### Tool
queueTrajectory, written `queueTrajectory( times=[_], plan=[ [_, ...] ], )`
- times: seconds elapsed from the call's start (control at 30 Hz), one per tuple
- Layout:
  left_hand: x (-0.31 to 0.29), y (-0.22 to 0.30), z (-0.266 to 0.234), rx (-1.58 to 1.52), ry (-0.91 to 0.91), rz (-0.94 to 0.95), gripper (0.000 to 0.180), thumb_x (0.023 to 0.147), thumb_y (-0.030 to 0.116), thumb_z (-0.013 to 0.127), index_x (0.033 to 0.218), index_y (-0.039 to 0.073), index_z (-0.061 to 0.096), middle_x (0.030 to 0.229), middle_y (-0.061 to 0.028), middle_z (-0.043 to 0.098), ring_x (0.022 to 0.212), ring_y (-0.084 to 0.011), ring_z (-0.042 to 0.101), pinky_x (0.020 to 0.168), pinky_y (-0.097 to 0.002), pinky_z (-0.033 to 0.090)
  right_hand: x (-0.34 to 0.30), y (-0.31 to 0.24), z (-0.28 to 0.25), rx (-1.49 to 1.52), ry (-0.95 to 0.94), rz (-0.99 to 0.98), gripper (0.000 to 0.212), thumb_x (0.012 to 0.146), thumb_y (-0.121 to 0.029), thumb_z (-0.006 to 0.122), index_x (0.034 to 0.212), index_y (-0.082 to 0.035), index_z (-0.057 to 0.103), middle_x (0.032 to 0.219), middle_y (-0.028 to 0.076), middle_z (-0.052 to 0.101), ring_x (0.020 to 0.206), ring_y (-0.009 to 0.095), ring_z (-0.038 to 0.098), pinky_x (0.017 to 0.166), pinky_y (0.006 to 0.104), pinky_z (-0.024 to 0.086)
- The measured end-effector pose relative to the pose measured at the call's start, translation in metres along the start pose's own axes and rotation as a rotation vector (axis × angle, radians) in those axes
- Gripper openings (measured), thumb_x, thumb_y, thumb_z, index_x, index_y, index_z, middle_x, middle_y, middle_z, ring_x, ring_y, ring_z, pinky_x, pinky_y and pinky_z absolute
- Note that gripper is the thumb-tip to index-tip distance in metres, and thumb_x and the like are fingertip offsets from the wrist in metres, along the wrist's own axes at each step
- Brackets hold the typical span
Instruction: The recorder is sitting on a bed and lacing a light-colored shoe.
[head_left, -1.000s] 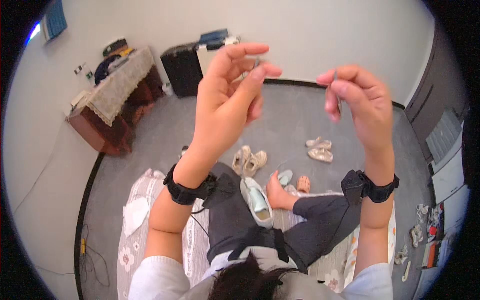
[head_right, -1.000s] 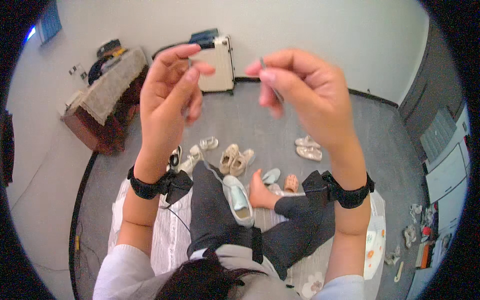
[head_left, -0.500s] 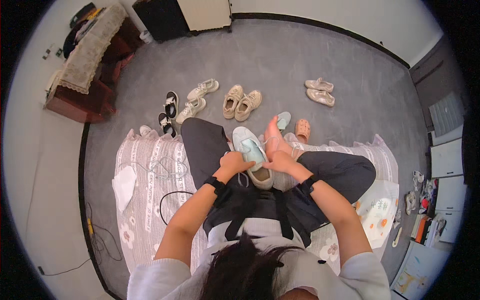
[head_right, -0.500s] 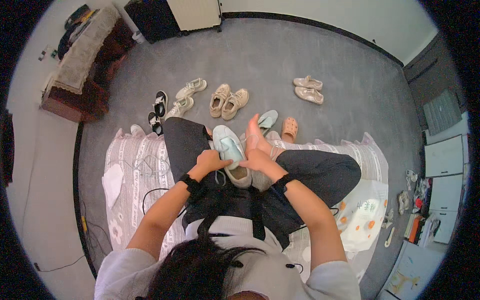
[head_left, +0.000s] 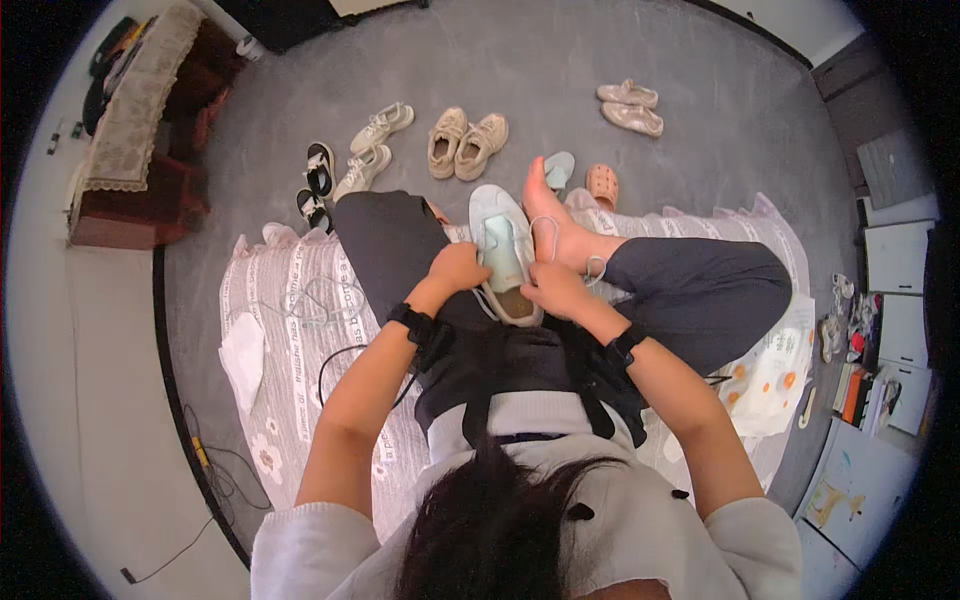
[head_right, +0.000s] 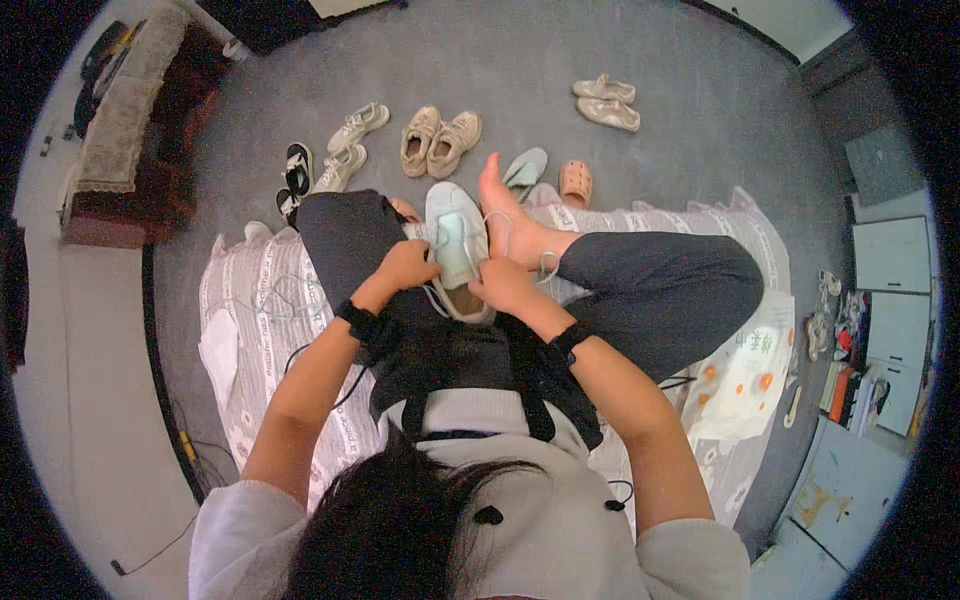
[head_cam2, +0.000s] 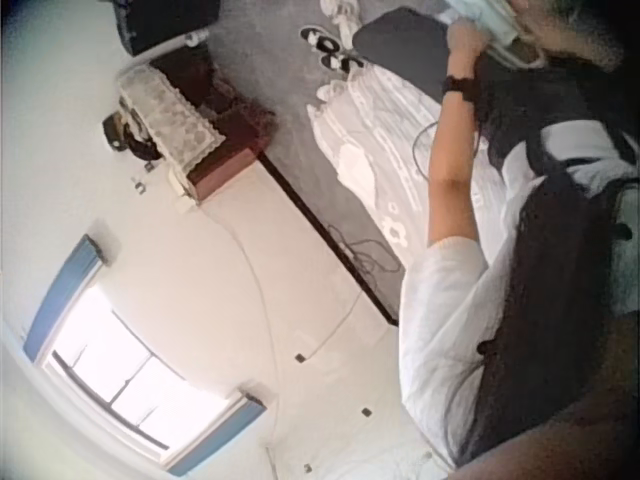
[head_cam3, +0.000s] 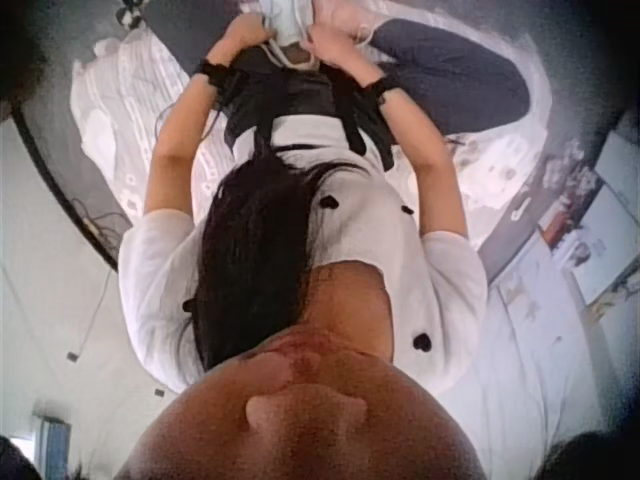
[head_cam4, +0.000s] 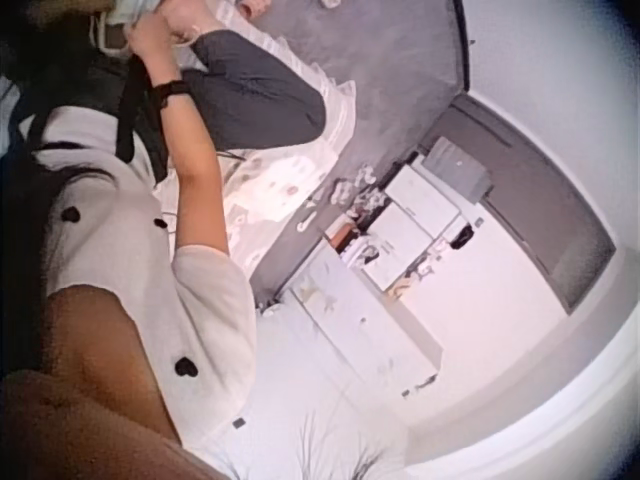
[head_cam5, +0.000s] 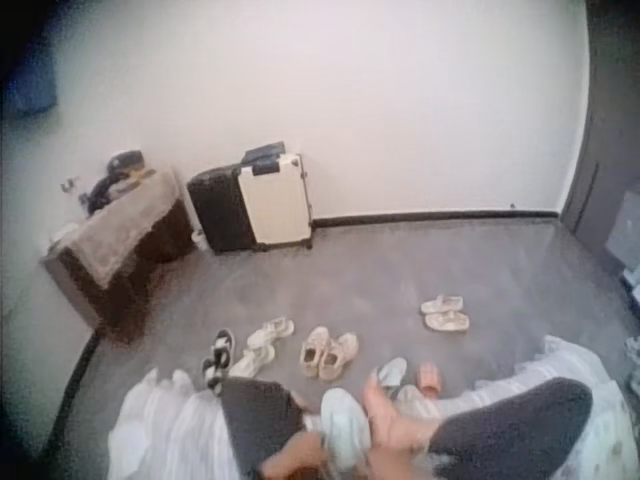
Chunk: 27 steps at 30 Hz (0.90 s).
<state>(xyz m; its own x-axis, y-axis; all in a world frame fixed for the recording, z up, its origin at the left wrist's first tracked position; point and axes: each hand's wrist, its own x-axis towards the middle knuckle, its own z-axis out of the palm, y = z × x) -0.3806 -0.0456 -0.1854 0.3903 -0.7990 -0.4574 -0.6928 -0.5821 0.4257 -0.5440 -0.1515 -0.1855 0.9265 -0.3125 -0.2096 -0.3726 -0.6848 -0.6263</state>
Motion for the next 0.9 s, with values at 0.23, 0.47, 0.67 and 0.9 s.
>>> queueTrajectory(
  times=[0.23, 0.47, 0.67, 0.9],
  plan=[
    [-0.003, 0.0, 0.008, -0.024, 0.06, -0.027, 0.037, 0.061, 0.028, 0.056, 0.077, -0.005, 0.058, 0.08, -0.0237, 0.057, 0.08, -0.0353, 0.055, 0.072, -0.039, 0.044, -0.001, 0.003, 0.004, 0.034, -0.004, 0.047, 0.026, 0.068, -0.023, 0.055, 0.066, 0.002, 0.053, 0.062, 0.02, 0.054, 0.058, 0.033, 0.054, 0.054, 0.0398, 0.042],
    [0.017, 0.004, -0.04, 0.001, -0.215, -0.01, 0.036, 0.064, 0.031, 0.056, 0.072, -0.004, 0.06, 0.074, -0.0215, 0.058, 0.073, -0.0349, 0.057, 0.068, -0.0391, 0.045, 0.005, 0.026, -0.033, 0.115, -0.242, -0.035, 0.02, 0.071, -0.02, 0.054, 0.074, 0.0, 0.056, 0.066, 0.017, 0.057, 0.061, 0.029, 0.055, 0.057, 0.0362, 0.042],
    [0.053, -0.007, -0.04, -0.039, 0.302, 0.023, 0.023, 0.07, 0.025, 0.054, 0.075, 0.004, 0.061, 0.066, -0.0157, 0.058, 0.063, -0.0306, 0.058, 0.06, -0.0391, 0.046, 0.028, 0.011, -0.121, 0.33, -0.043, -0.062, 0.012, 0.076, -0.01, 0.05, 0.079, 0.0, 0.055, 0.072, 0.008, 0.058, 0.065, 0.016, 0.054, 0.06, 0.0265, 0.042],
    [0.07, 0.0, -0.025, 0.224, 0.185, 0.092, 0.014, 0.066, 0.018, 0.056, 0.073, 0.006, 0.058, 0.074, -0.0123, 0.057, 0.07, -0.029, 0.057, 0.06, -0.0382, 0.046, 0.04, -0.04, -0.233, 0.634, 0.26, 0.084, 0.011, 0.08, -0.008, 0.048, 0.083, -0.002, 0.056, 0.066, -0.002, 0.054, 0.059, 0.003, 0.045, 0.052, 0.0182, 0.035]
  ],
)
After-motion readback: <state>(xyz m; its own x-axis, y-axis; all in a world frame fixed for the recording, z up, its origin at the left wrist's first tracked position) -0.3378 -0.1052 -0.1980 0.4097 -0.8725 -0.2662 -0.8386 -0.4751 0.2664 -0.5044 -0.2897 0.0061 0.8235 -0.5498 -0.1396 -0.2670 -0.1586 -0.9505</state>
